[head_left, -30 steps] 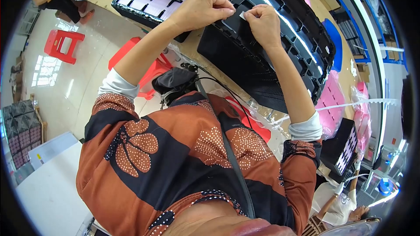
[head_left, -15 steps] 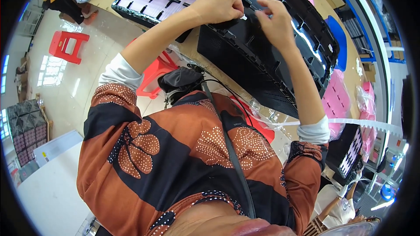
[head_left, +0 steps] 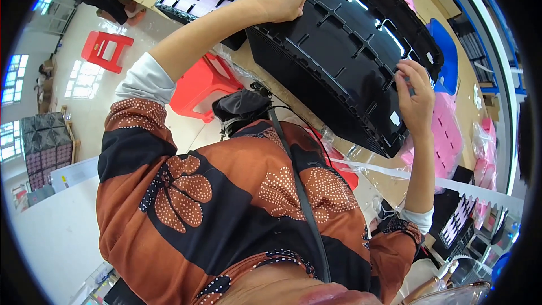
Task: The person assembles components into a black plastic tray by hand, applying adhesive strips to secure foam inserts.
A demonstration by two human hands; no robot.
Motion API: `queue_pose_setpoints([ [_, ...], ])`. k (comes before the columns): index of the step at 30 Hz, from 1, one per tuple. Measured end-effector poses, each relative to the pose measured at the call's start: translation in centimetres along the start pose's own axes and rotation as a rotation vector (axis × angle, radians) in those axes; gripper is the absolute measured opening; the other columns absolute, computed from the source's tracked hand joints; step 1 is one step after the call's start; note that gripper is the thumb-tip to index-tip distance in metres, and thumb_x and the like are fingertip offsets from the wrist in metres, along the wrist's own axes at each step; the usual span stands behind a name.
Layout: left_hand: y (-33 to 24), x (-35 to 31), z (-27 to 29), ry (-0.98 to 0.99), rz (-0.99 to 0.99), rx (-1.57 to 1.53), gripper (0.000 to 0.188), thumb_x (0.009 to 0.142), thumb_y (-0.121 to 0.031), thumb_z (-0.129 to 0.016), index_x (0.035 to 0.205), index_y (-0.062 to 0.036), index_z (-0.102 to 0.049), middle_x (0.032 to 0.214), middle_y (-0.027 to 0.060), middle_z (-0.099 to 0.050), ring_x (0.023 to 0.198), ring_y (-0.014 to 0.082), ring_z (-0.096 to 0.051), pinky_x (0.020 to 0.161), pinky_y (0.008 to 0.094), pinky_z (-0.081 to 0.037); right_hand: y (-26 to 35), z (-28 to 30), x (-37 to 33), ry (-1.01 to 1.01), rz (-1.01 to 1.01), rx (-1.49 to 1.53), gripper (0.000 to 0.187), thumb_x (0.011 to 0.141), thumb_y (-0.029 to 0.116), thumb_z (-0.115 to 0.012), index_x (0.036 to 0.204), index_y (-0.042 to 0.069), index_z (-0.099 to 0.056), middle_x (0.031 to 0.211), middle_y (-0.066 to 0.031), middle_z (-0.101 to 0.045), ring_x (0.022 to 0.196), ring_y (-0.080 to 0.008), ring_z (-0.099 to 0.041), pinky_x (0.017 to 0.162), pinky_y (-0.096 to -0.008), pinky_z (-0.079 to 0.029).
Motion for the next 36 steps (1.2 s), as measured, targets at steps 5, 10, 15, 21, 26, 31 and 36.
queue_pose_setpoints([
  [5,-0.5,-0.3,0.1,-0.036,0.027,0.087,0.011,0.072,-0.012,-0.057,0.069,-0.0031,-0.063,0.073,0.0168,-0.063,0.075,0.0320,-0.063,0.069,0.0396,-0.051,-1.6,1.4,-1.9,-0.005,-0.015,-0.015,0.013,0.080,0.000,-0.057,0.093,0.000,-0.059,0.098,-0.0089,-0.058,0.077,-0.0168,-0.058,0.066,-0.0245,-0.048],
  [10,0.3,-0.4,0.1,-0.126,0.046,0.145,0.014,0.072,-0.015,-0.058,0.073,-0.0020,-0.064,0.065,0.0159,-0.061,0.066,0.0310,-0.061,0.064,0.0366,-0.049,-3.1,1.4,-2.9,0.012,-0.022,0.032,0.013,0.080,0.000,-0.058,0.093,0.000,-0.059,0.098,-0.0079,-0.058,0.077,-0.0160,-0.058,0.067,-0.0245,-0.047],
  [15,2.1,-1.0,0.0,-0.028,0.115,-0.090,0.017,0.073,-0.018,-0.063,0.075,-0.0013,-0.065,0.064,0.0133,-0.061,0.060,0.0232,-0.061,0.060,0.0317,-0.048,-3.7,0.7,-2.8,0.018,0.003,0.096,0.012,0.080,0.000,-0.058,0.091,-0.001,-0.059,0.098,-0.0081,-0.059,0.078,-0.0155,-0.057,0.069,-0.0244,-0.047],
  [21,1.1,-1.1,0.4,-0.062,0.112,0.064,0.016,0.072,-0.018,-0.066,0.076,-0.0032,-0.067,0.069,0.0150,-0.063,0.068,0.0278,-0.062,0.064,0.0343,-0.049,-3.7,0.3,-2.8,-0.016,0.047,0.125,0.010,0.079,0.000,-0.058,0.089,-0.001,-0.060,0.096,-0.0087,-0.059,0.080,-0.0170,-0.058,0.071,-0.0249,-0.047],
  [26,1.3,-1.0,0.5,-0.068,0.139,0.066,0.014,0.071,-0.018,-0.066,0.071,-0.0041,-0.065,0.072,0.0167,-0.063,0.071,0.0319,-0.063,0.066,0.0385,-0.049,-3.4,0.3,-2.9,-0.024,0.037,0.116,0.010,0.079,0.000,-0.058,0.088,-0.001,-0.060,0.095,-0.0093,-0.060,0.083,-0.0194,-0.059,0.072,-0.0261,-0.047],
  [31,0.6,-0.5,0.2,-0.014,0.117,0.121,0.014,0.072,-0.015,-0.062,0.071,-0.0014,-0.064,0.074,0.0195,-0.062,0.072,0.0339,-0.062,0.067,0.0402,-0.050,-3.2,0.4,-3.0,-0.042,0.051,0.104,0.010,0.079,0.000,-0.058,0.088,-0.002,-0.060,0.095,-0.0097,-0.060,0.083,-0.0201,-0.059,0.072,-0.0265,-0.047],
  [36,0.4,-1.2,0.9,-0.037,0.090,0.153,0.014,0.069,-0.010,-0.057,0.071,0.0017,-0.063,0.074,0.0226,-0.061,0.073,0.0361,-0.061,0.068,0.0414,-0.050,-2.1,0.3,-2.8,-0.045,0.062,0.067,0.009,0.079,0.000,-0.058,0.088,-0.003,-0.060,0.094,-0.0102,-0.060,0.083,-0.0204,-0.060,0.073,-0.0265,-0.047],
])
Point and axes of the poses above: each hand's wrist, its own x-axis towards the middle knuckle, its own z-axis out of the back of the hand, y = z × x, the point moved 9 cm from there along x, towards the middle knuckle
